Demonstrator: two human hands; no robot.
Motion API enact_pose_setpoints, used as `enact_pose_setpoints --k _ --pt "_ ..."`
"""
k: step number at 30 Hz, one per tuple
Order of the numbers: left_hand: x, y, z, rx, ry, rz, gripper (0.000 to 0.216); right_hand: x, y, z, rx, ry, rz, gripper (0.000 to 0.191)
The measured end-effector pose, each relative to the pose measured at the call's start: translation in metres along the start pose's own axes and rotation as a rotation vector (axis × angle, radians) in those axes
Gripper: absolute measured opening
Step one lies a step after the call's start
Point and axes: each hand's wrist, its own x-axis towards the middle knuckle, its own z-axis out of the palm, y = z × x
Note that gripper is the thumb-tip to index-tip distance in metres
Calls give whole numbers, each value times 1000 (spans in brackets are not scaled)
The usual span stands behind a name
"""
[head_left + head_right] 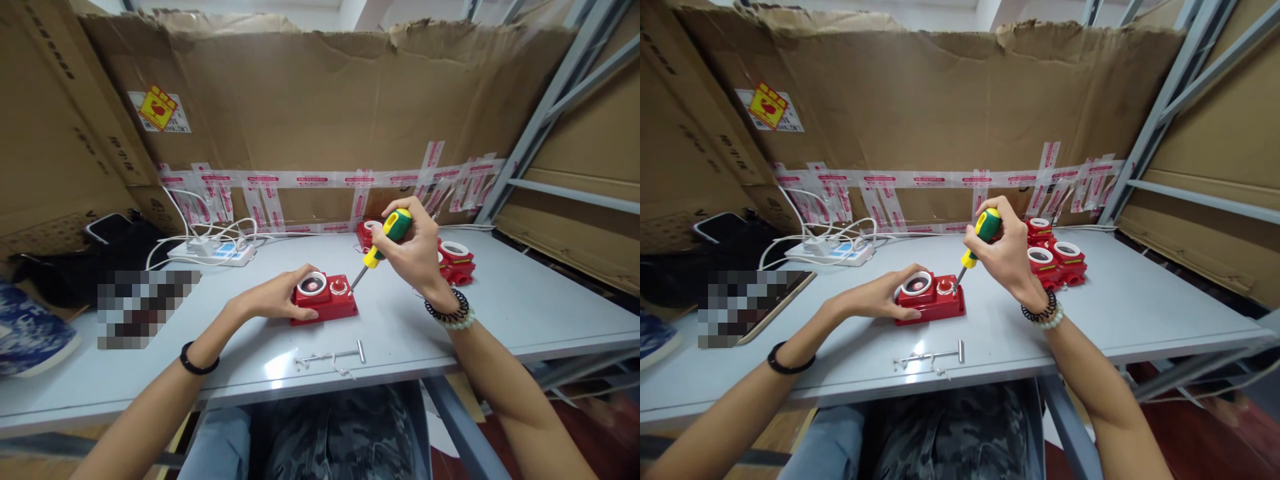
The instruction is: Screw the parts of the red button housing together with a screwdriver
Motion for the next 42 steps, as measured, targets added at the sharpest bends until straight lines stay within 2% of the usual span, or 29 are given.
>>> enact_pose_setpoints --k 11,24,30,36,42 --pt "0 -1 0 14 -6 -3 66 0 -3 -1 -17 -46 24 19" --pt "0 0 0 0 6 -4 67 -5 -1 2 32 -179 89 20" --pt "0 0 0 -8 5 5 67 -5 -3 2 -26 -179 41 18" --pt "0 -1 1 -13 7 19 65 -7 -9 4 -109 -238 -63 22" --pt "0 -2 1 -4 -1 28 63 -5 -10 1 226 -465 18 35"
